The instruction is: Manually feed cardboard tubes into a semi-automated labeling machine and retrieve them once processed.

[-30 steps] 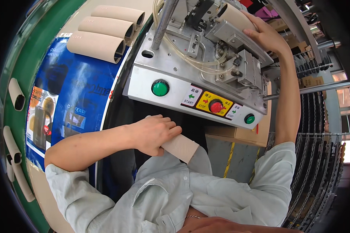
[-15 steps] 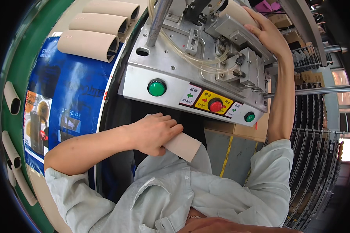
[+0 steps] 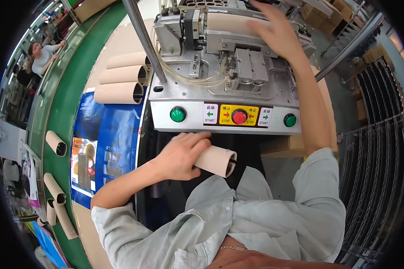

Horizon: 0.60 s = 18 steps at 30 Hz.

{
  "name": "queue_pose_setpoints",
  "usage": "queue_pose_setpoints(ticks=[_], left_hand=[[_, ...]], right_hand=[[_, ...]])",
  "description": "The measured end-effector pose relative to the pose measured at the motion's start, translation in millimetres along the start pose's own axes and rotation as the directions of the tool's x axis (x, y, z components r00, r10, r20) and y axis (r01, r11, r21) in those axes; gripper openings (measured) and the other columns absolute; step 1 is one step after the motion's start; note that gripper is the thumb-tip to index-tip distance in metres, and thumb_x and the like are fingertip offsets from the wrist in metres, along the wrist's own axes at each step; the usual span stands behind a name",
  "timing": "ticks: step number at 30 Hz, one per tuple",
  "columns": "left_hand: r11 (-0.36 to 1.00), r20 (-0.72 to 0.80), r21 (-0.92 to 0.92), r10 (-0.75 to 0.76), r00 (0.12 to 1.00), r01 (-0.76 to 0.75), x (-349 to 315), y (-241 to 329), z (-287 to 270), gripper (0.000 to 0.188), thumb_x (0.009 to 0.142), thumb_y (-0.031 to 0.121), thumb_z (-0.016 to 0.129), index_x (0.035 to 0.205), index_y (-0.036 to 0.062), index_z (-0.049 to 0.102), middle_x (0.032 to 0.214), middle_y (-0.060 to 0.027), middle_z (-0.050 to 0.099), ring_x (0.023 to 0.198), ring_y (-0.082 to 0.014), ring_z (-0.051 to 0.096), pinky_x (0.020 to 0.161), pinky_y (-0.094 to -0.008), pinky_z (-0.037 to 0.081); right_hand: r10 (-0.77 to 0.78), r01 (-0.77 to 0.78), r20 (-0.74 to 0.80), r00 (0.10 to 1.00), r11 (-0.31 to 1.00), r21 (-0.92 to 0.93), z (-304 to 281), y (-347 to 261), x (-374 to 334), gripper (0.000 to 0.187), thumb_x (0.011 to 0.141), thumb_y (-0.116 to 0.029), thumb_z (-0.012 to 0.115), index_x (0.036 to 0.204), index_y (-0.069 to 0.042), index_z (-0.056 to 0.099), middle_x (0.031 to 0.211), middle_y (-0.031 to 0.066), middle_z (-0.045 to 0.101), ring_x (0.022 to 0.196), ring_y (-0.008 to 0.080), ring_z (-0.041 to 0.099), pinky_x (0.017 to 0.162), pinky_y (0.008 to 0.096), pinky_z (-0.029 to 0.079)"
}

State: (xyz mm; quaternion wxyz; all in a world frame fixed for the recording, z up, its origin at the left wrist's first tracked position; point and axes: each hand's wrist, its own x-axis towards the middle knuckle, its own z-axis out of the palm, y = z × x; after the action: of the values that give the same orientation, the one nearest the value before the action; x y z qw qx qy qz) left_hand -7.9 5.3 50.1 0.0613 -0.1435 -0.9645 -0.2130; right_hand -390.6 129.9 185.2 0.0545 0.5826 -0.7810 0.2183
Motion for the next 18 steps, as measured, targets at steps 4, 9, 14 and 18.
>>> queue_pose_setpoints(ticks=[4, 9, 14, 18], left_hand=[[0.958, -0.268, 0.190, -0.160, 0.950, 0.215, -27, 14, -16, 0.072, 0.062, 0.018, 0.081, 0.129, 0.0015, 0.059, 0.164, -0.0226, 0.051, 0.105, -0.0373, 0.066, 0.097, -0.0423, 0.052], [0.925, -0.213, 0.284, -0.194, 0.958, 0.251, -29, -9, -10, 0.069, 0.064, 0.017, 0.080, 0.128, 0.0014, 0.060, 0.164, -0.0222, 0.053, 0.104, -0.0343, 0.064, 0.098, -0.0404, 0.051], [0.952, -0.403, 0.149, -0.188, 0.896, 0.267, -34, -15, 11, 0.071, 0.062, 0.013, 0.083, 0.128, 0.0032, 0.060, 0.151, -0.0174, 0.061, 0.111, -0.0324, 0.063, 0.102, -0.0408, 0.050], [0.958, -0.441, 0.173, -0.134, 0.888, 0.230, -35, -20, 17, 0.074, 0.060, 0.010, 0.086, 0.129, 0.0048, 0.060, 0.141, -0.0136, 0.064, 0.115, -0.0318, 0.063, 0.104, -0.0418, 0.049]], right_hand=[[-0.104, 0.156, -0.779, 0.618, 0.988, -0.009, 37, -17, -137, 0.052, 0.096, -0.009, 0.065, 0.147, -0.001, 0.060, 0.144, 0.0156, 0.066, 0.131, 0.0318, 0.059, 0.117, 0.0406, 0.043], [-0.062, -0.055, -0.702, 0.710, 0.988, -0.144, 109, -11, -216, 0.053, 0.090, -0.012, 0.061, 0.141, 0.001, 0.060, 0.150, 0.0223, 0.055, 0.137, 0.0398, 0.052, 0.120, 0.0502, 0.039], [0.100, 0.203, -0.680, 0.726, 0.914, 0.351, 114, -63, -214, 0.039, 0.092, 0.002, 0.057, 0.129, 0.003, 0.068, 0.130, 0.0200, 0.072, 0.118, 0.0329, 0.066, 0.108, 0.0411, 0.051], [0.302, -0.080, -0.135, 0.944, 0.604, 0.793, 137, -130, -215, 0.031, 0.095, 0.000, 0.067, 0.126, 0.004, 0.073, 0.111, 0.0143, 0.080, 0.099, 0.0239, 0.073, 0.095, 0.0325, 0.056]])
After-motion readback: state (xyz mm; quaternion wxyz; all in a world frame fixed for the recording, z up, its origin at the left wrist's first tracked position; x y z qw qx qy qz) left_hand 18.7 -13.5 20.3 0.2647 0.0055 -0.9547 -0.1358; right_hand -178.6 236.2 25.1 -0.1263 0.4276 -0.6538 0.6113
